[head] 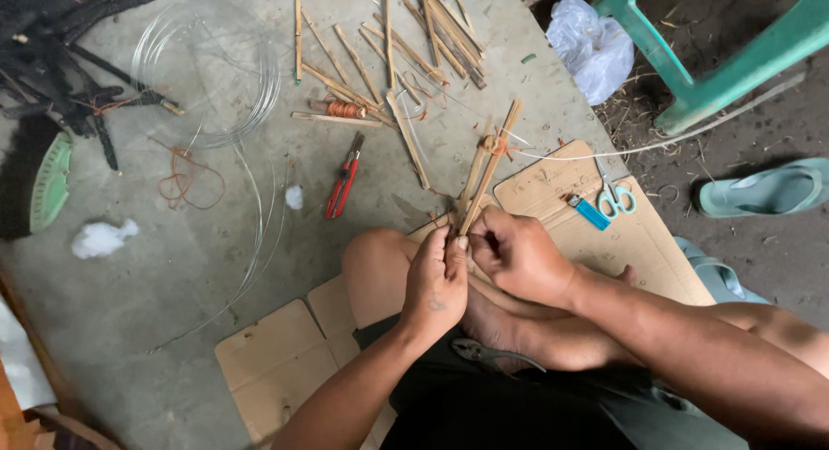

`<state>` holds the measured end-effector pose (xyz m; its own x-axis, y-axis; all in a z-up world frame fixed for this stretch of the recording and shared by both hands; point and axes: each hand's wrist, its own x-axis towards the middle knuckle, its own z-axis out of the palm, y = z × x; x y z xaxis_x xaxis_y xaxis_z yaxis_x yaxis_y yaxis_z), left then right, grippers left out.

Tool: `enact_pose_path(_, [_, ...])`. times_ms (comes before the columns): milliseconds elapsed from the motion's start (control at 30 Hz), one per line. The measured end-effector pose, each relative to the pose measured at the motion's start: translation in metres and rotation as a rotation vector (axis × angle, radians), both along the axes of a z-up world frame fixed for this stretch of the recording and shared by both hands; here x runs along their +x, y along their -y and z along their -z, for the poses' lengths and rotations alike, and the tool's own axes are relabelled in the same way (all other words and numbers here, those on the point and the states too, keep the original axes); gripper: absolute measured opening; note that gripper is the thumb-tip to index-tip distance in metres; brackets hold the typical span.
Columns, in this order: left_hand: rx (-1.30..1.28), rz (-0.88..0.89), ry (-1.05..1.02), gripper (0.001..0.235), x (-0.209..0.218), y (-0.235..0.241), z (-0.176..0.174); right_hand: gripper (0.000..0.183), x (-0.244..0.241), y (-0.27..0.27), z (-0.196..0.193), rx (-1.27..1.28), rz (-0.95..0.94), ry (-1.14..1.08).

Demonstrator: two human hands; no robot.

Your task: The person assembles small bamboo frames by wrapping wire around intersecting sticks and securing them with pliers. They repeatedly pick up sticks, wrap wire, and tighten the joints using pliers, placing finished frames aside.

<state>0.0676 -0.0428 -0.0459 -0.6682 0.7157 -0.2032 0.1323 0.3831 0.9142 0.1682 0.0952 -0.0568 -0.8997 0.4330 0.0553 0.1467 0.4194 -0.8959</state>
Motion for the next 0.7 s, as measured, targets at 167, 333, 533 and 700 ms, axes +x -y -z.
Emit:
enact_pose_path(167, [-0.033,0.045,0.105,0.024,-0.010,0.000,-0.001,0.017,-0.001,-0.009,-0.002,0.510,-0.171,-0.186])
enact_pose_path(333, [-0.042,0.021,0.356,0.023,-0.017,-0.001,0.000,0.044,-0.006,-0.027,-0.013,0.846,-0.395,-0.375])
enact_pose_path(533, [-0.076,0.073,0.217,0.024,-0.023,-0.001,-0.012,0.024,0.001,-0.022,-0.016,0.641,-0.290,-0.336])
enact_pose_path(700, [-0.040,0.134,-0.034,0.027,-0.022,0.007,-0.022,0.018,-0.008,-0.027,-0.009,-0.596,-0.092,0.241])
